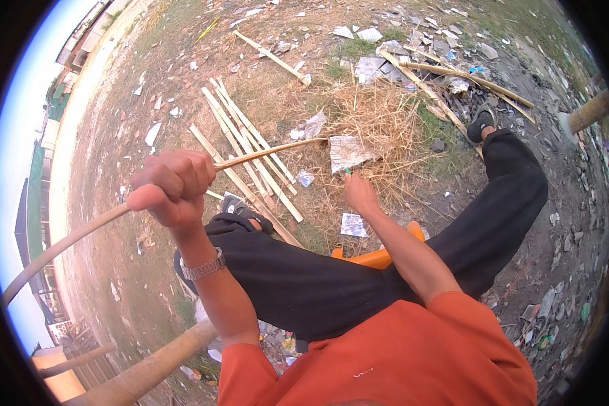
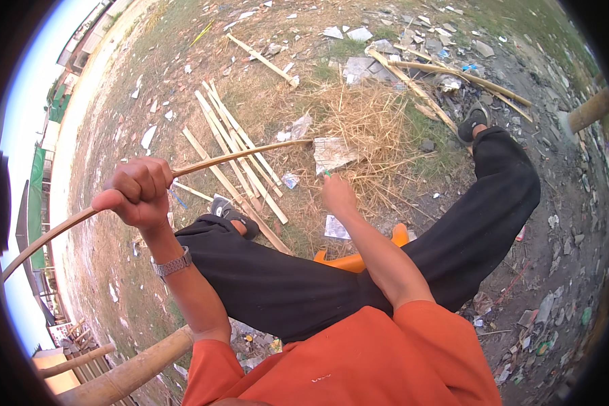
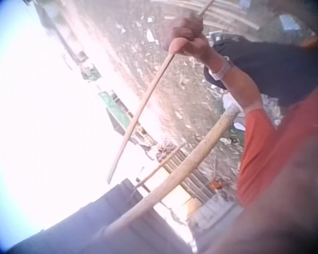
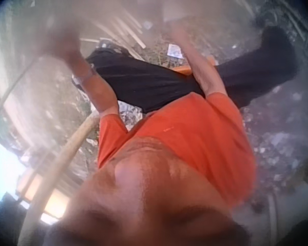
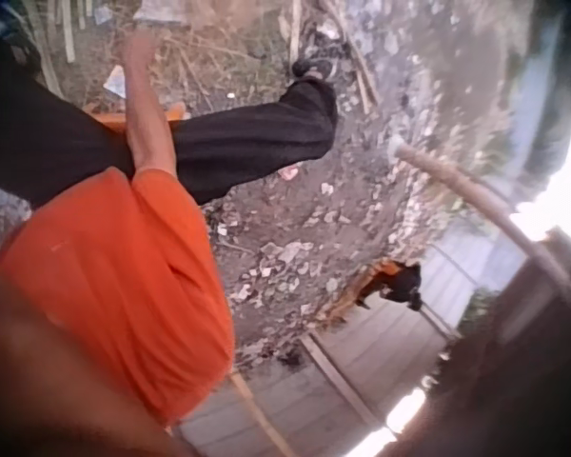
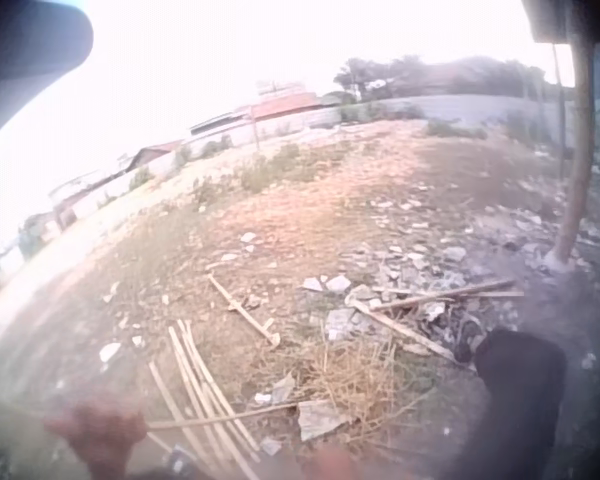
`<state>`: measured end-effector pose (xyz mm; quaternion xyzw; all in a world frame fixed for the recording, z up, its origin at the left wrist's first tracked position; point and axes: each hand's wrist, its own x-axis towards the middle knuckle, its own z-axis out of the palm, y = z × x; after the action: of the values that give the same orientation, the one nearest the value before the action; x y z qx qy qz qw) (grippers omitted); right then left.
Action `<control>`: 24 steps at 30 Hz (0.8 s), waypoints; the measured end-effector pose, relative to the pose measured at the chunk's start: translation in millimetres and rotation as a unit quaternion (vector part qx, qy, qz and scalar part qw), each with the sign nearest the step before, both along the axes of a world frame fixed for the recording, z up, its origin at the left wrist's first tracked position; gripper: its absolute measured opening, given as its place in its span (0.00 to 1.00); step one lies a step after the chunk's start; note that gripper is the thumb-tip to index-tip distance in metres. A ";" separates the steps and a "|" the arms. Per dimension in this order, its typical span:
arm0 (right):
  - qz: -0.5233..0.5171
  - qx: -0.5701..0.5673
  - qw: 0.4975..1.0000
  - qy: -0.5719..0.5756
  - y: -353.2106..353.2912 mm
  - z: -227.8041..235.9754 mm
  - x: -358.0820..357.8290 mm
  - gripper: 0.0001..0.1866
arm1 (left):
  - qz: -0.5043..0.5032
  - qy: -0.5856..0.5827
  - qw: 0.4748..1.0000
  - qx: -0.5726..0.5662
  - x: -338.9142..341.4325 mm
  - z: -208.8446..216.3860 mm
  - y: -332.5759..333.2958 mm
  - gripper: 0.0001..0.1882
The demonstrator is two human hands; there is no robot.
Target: The person holds a long, thin bamboo stick with their left hand and uses a green utility knife in their right hand to shave and carve the surface. The person rotates the stick to work on different sides while seated on a small stool.
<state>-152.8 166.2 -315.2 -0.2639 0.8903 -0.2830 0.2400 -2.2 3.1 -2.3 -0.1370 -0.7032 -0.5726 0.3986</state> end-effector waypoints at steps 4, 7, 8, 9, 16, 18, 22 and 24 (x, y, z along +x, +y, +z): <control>0.044 -0.193 0.979 -0.053 -21.9 112.3 24.8 0.17 | 0.190 0.010 0.976 0.103 -8.0 -1.1 12.3 0.30; 0.102 -0.301 0.944 -0.089 -26.0 195.2 44.9 0.14 | 0.298 0.036 0.942 0.147 -20.7 7.1 19.7 0.30; 0.103 -0.321 0.938 -0.077 -29.2 202.7 52.2 0.14 | 0.313 0.039 0.937 0.148 -23.3 9.4 22.3 0.30; 0.104 -0.339 0.933 -0.065 -31.7 207.1 59.1 0.14 | 0.326 0.043 0.932 0.152 -24.8 9.4 24.0 0.30; 0.070 -0.219 0.973 0.026 -54.4 144.5 63.7 0.13 | 0.404 0.070 0.896 0.170 -29.7 8.7 29.5 0.30; 0.081 -0.220 0.972 0.007 -49.8 157.3 69.6 0.13 | 0.431 0.070 0.879 0.190 -27.8 8.7 27.4 0.30; 0.083 -0.229 0.969 0.043 -52.4 133.9 59.1 0.14 | 0.412 0.064 0.890 0.182 -29.8 7.9 32.2 0.31; 0.075 -0.214 0.972 0.064 -59.5 126.6 52.2 0.14 | 0.429 0.065 0.883 0.178 -33.5 12.3 36.8 0.31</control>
<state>-100.6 106.7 -188.6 -0.3923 0.8002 -0.4310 0.1413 -35.7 39.9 9.9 0.2144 -0.5519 -0.4516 0.6675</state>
